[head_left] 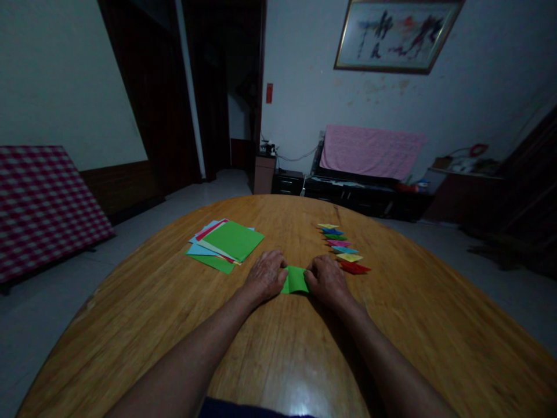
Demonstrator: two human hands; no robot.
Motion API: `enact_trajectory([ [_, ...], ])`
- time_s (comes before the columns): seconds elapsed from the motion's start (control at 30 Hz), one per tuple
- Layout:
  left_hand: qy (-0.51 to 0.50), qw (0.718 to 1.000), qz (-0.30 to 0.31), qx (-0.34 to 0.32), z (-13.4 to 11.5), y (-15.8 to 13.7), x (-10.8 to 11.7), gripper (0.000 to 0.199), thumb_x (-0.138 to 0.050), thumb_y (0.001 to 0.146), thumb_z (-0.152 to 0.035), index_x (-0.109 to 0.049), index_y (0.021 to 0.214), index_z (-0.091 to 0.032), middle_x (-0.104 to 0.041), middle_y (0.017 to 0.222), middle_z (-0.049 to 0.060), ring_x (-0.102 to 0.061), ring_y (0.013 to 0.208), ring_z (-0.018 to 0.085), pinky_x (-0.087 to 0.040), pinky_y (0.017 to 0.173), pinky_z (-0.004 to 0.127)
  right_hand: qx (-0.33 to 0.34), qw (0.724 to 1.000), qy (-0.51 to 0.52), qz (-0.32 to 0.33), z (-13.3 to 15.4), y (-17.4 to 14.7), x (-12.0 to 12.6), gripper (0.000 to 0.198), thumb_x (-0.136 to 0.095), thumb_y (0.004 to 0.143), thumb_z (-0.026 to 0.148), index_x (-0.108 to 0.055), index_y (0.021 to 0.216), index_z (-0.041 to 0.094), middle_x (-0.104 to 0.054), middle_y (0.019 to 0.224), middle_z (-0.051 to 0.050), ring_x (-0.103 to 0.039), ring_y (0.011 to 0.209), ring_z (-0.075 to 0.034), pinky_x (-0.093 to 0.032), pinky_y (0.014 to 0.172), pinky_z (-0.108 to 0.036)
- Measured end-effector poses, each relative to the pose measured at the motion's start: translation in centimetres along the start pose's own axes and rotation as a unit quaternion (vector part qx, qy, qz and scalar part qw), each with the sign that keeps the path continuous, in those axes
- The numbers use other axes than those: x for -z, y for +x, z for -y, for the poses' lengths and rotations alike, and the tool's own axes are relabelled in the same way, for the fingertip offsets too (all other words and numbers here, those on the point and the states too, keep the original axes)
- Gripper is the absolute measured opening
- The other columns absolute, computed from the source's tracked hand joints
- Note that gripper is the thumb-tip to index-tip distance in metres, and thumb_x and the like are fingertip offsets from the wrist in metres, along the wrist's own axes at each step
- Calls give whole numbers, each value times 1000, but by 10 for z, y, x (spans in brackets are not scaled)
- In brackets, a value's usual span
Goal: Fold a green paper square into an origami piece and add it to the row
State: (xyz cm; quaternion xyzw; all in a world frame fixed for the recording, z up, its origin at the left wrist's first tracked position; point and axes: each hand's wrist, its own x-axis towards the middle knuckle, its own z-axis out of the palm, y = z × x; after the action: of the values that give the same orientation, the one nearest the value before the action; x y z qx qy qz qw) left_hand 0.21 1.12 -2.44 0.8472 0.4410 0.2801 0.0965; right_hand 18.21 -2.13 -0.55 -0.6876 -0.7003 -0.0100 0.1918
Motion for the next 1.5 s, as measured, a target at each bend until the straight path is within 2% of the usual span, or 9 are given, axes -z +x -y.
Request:
enact_trajectory([
  [0.2,-4,1000,-6,-2,2,1,-3,10,-49,82,-18,-55,90,-18,-59,101,7,-50,108,22,-41,95,36,25,999,-18,-22,1,0,-1,14,-50,85,21,-62,83,14,-63,87,-9,-54,83,-20,-33,71,-29],
  [0.33,-7,1000,-3,4,3,1,-3,10,-49,81,-19,-55,89,-18,-59,100,8,-50,107,23,-41,94,37,14,996,78,-34,5,3,-1,15,-47,86,20,-62,86,15,-65,77,-6,-57,73,-17,-36,66,-27],
  [0.43,-8,1000,-2,3,3,1,-3,9,-49,80,-18,-55,88,-18,-59,100,7,-50,106,22,-42,93,37,-12,985,162,-48,7,6,-3,18,-53,80,21,-62,94,14,-66,83,-6,-59,74,-16,-40,68,-26],
  [0.67,4,1000,-4,-5,1,0,-1,7,-50,81,-19,-55,87,-19,-58,97,6,-50,98,21,-43,89,36,-132,934,331,-38,11,12,-13,66,-64,66,25,-45,127,11,-61,83,-1,-58,65,-14,-46,60,-26],
  [0.83,14,1000,-3,-9,1,0,-1,9,-49,81,-18,-56,87,-19,-58,97,6,-50,99,21,-42,90,35,-153,949,275,-15,19,8,-7,91,-70,61,27,-30,141,10,-60,78,0,-57,65,-16,-43,58,-25],
  [1.07,14,1000,5,-24,-1,0,1,16,-48,82,-16,-61,92,-18,-59,102,7,-51,103,21,-41,96,35,-94,981,168,15,24,5,3,78,-60,63,8,-39,138,11,-65,78,-4,-58,69,-16,-40,62,-24],
  [1.23,12,1000,17,-16,-1,1,3,21,-49,83,-18,-65,97,-19,-56,117,8,-48,112,22,-39,100,37,-94,981,170,-25,19,6,-4,59,-58,70,16,-50,128,11,-68,86,-8,-61,74,-18,-43,67,-26],
  [1.37,9,1000,18,-21,-1,1,3,21,-49,83,-18,-66,96,-19,-58,112,7,-49,110,21,-40,99,36,-88,975,190,-69,13,8,-12,44,-55,73,20,-59,116,12,-68,85,-7,-62,78,-18,-46,71,-28],
  [1.5,12,1000,18,-22,-1,1,3,21,-49,83,-18,-66,96,-20,-58,111,7,-50,108,21,-41,99,37,-81,976,193,-66,9,10,-15,40,-52,73,15,-61,112,13,-69,86,-6,-64,77,-17,-47,72,-27],
])
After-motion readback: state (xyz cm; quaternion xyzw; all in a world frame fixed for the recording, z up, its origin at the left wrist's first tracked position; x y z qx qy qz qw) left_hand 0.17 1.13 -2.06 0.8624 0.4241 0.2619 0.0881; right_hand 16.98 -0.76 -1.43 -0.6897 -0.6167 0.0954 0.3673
